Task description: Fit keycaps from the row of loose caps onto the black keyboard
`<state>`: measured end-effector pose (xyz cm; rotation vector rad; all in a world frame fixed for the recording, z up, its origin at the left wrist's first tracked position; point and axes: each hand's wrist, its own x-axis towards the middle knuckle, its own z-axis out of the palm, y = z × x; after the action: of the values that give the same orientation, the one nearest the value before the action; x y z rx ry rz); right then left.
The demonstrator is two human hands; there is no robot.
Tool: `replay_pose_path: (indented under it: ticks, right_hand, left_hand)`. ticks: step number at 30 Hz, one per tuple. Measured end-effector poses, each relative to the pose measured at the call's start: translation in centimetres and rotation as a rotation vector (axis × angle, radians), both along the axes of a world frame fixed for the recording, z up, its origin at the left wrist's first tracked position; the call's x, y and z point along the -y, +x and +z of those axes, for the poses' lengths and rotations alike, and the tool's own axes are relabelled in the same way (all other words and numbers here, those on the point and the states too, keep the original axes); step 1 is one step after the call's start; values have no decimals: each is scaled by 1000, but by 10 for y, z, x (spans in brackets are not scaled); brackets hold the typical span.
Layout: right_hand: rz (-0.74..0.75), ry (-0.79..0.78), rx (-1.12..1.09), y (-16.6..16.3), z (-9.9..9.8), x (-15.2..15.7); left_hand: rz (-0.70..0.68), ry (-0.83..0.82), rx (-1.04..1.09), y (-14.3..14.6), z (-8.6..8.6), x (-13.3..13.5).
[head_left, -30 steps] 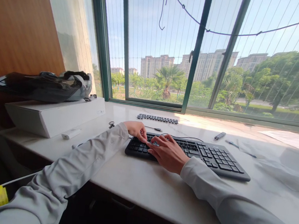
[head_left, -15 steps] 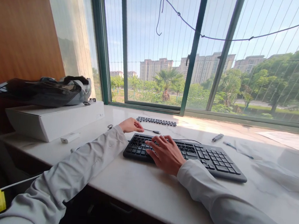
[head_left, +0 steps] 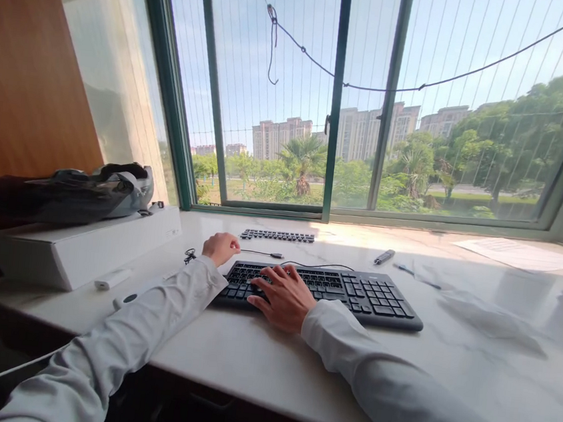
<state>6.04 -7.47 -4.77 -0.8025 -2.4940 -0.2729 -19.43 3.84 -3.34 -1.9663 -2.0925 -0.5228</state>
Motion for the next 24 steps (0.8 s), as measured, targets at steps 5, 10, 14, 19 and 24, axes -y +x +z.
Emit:
replay_pose_path:
  ticks: [5,10,14,19,24]
  right_hand:
    - [4,-21,-1,3,-2,-1]
    - [1,-51,-8,3,-4,-3]
    - [5,-53,-21,4,-5,-3]
    - [28,21,-74,6,-1,-2]
    - [8,74,-87,6,2,-3]
  left_hand:
    - [-36,-15,-168,1,7,-26]
    - [-51,-17,-251,10,11,-59]
    - [-56,-33,-298,15,8,-78]
    - [-87,-61,-335,18,3,-93]
    - [-105,-72,-361,24,0,-98]
